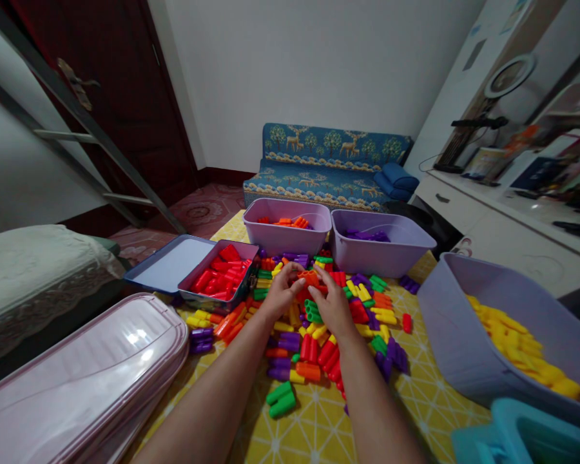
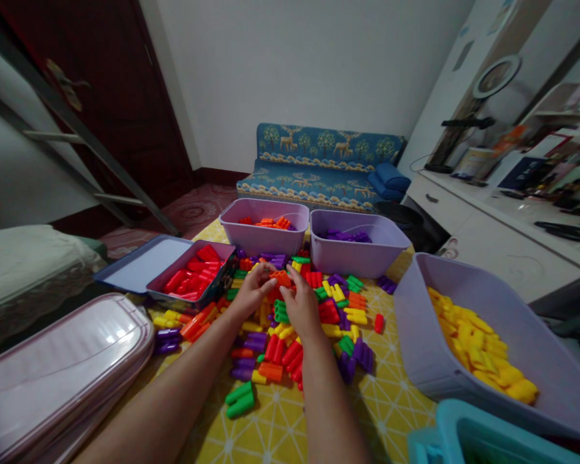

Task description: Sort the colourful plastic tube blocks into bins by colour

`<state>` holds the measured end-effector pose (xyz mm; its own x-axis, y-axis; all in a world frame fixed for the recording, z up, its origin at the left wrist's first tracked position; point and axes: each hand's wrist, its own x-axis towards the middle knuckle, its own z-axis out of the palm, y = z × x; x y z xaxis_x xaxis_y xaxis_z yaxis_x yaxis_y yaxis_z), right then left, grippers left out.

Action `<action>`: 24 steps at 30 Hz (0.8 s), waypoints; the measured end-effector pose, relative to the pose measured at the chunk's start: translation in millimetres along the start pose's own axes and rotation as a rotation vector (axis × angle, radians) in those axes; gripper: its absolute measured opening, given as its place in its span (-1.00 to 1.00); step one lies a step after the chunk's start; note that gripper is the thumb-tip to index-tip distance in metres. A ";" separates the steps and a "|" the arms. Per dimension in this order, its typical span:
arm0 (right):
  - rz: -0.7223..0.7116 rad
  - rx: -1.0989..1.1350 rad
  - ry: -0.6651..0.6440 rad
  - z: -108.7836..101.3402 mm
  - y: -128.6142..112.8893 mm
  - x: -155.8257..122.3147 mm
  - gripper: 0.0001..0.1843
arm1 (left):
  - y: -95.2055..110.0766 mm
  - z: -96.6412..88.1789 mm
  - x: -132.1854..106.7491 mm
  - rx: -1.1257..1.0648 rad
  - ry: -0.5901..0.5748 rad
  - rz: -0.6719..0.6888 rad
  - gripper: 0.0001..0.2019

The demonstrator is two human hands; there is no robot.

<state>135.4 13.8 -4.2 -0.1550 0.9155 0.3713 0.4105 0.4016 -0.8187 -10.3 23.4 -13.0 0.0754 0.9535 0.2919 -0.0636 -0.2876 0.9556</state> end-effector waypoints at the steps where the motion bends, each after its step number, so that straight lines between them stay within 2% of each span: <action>1: 0.017 -0.030 0.006 -0.5 1.4 0.4 -0.57 | -0.7 0.7 0.1 0.003 -0.017 -0.007 -0.67; 4: 0.095 -0.167 0.016 -2.8 4.7 0.4 -0.74 | -2.7 1.2 0.9 0.035 0.008 -0.019 -0.68; 6: 0.155 -0.260 -0.002 -3.9 6.0 -0.3 -0.78 | -2.5 0.1 0.9 0.094 0.086 -0.001 -0.72; 10: 0.225 -0.348 -0.061 -4.4 7.4 -1.5 -0.80 | 5.8 -4.6 -2.2 0.354 0.383 0.183 -0.82; 14: 0.205 -0.331 -0.059 -4.2 8.8 -1.2 -0.78 | 28.3 -10.5 3.5 0.656 0.532 0.376 -0.86; 17: 0.211 -0.342 -0.061 -4.4 9.8 -0.8 -0.80 | 52.5 -15.4 25.0 0.827 0.564 0.458 -0.84; 20: 0.230 -0.354 -0.066 -4.7 9.5 -0.8 -0.80 | 72.8 -20.2 56.2 0.974 0.567 0.481 -0.79; 24: 0.205 -0.316 -0.073 -5.5 8.0 -1.2 -0.76 | 77.8 -22.9 87.4 1.174 0.444 0.402 -0.76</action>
<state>143.8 15.9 -8.8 -0.0996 0.9800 0.1720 0.6944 0.1923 -0.6934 -31.5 86.4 86.0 -0.0908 0.6672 0.7393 0.9084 -0.2487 0.3360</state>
